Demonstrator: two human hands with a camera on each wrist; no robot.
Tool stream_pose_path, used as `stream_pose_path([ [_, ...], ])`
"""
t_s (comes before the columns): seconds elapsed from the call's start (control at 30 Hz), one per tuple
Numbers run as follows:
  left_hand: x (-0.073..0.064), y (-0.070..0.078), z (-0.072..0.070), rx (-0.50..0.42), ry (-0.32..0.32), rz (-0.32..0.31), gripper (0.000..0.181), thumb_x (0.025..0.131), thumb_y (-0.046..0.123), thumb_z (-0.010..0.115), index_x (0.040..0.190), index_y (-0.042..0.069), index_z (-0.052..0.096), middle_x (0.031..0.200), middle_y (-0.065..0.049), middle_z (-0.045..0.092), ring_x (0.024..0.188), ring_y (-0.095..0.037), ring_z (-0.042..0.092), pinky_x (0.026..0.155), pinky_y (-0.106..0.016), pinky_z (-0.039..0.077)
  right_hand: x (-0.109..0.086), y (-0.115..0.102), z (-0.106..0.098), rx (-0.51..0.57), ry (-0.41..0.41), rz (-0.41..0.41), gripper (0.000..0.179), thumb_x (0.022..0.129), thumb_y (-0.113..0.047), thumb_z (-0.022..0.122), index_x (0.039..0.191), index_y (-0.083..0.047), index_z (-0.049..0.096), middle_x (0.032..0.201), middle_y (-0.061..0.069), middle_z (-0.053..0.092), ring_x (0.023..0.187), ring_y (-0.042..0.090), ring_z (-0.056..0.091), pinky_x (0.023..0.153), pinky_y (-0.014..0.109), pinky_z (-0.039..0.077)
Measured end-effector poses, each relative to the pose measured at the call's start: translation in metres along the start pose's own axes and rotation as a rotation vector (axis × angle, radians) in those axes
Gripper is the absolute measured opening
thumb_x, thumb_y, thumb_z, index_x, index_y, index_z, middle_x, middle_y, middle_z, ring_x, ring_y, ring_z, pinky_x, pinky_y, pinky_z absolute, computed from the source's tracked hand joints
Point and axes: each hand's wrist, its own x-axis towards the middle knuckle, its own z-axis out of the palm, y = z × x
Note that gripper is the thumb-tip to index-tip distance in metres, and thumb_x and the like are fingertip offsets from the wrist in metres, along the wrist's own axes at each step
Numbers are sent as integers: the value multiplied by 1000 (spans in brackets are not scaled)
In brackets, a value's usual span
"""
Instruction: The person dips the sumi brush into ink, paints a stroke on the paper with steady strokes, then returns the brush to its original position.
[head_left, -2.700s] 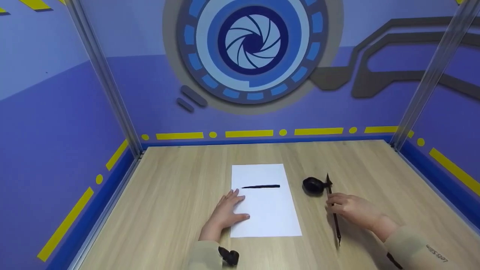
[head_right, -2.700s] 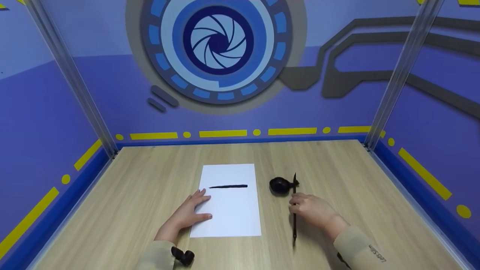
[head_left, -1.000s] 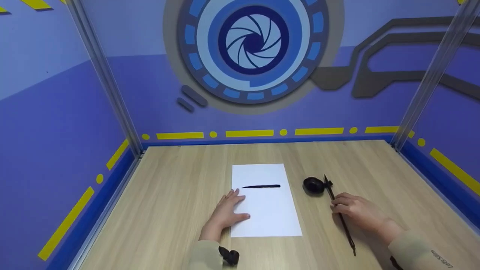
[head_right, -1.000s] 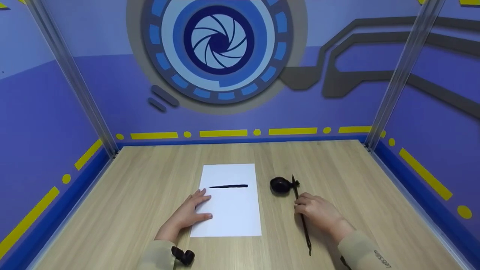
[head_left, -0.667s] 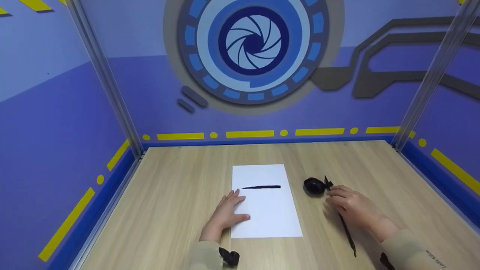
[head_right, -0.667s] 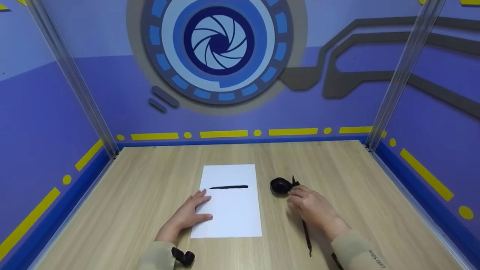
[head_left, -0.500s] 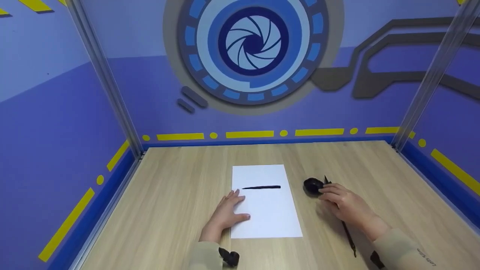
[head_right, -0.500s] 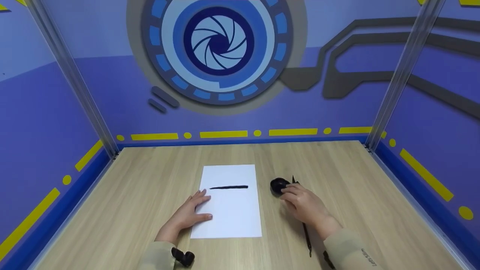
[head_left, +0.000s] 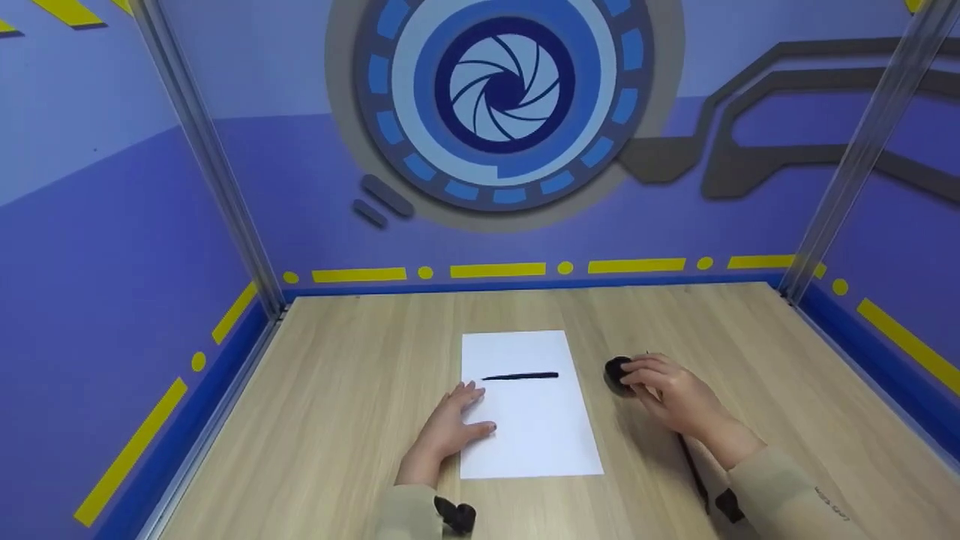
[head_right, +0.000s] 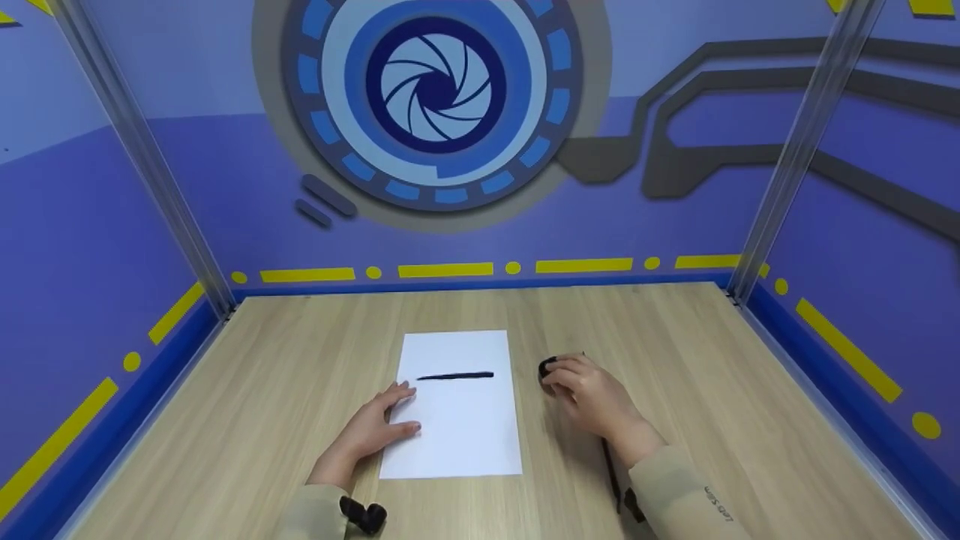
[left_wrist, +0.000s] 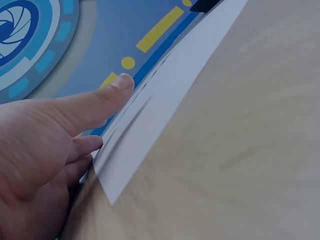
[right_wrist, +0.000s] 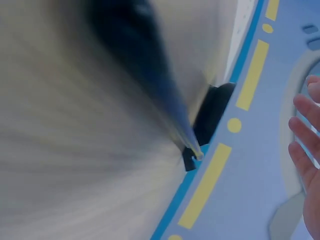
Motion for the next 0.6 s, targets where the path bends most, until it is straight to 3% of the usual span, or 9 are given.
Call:
stream_pose_path([
  [0.2, 2, 2, -1, -30, 35, -19, 67, 89, 23, 81, 150, 14, 54, 167, -16, 35, 158, -41, 24, 129, -61, 24, 12, 6, -2, 5, 46, -11, 36, 69, 12, 84, 97, -9, 78, 107, 8, 77, 102, 30, 72, 96, 17, 57],
  [0.33, 3, 3, -3, -41, 57, -16, 66, 91, 24, 79, 151, 14, 52, 166, -17, 37, 157, -40, 27, 129, -57, 27, 21, 6, -1, -3, 42, 25, 34, 72, 12, 83, 99, -7, 77, 108, 9, 77, 103, 28, 72, 94, 19, 58],
  [0.5, 5, 4, -7, -47, 109, -37, 61, 96, 28, 73, 152, 15, 50, 165, -18, 38, 157, -40, 28, 129, -56, 28, 32, 2, 0, -18, -2, 211, 35, 83, -1, 82, 117, -5, 74, 121, 14, 73, 115, 31, 68, 91, 40, 62],
  [0.6, 7, 9, -13, -26, 141, -65, 63, 98, 33, 70, 154, 16, 47, 166, -18, 35, 158, -39, 25, 129, -58, 27, 42, -1, 0, 7, -51, 383, 49, 89, -13, 80, 135, -4, 63, 140, 20, 63, 129, 40, 59, 101, 55, 57],
])
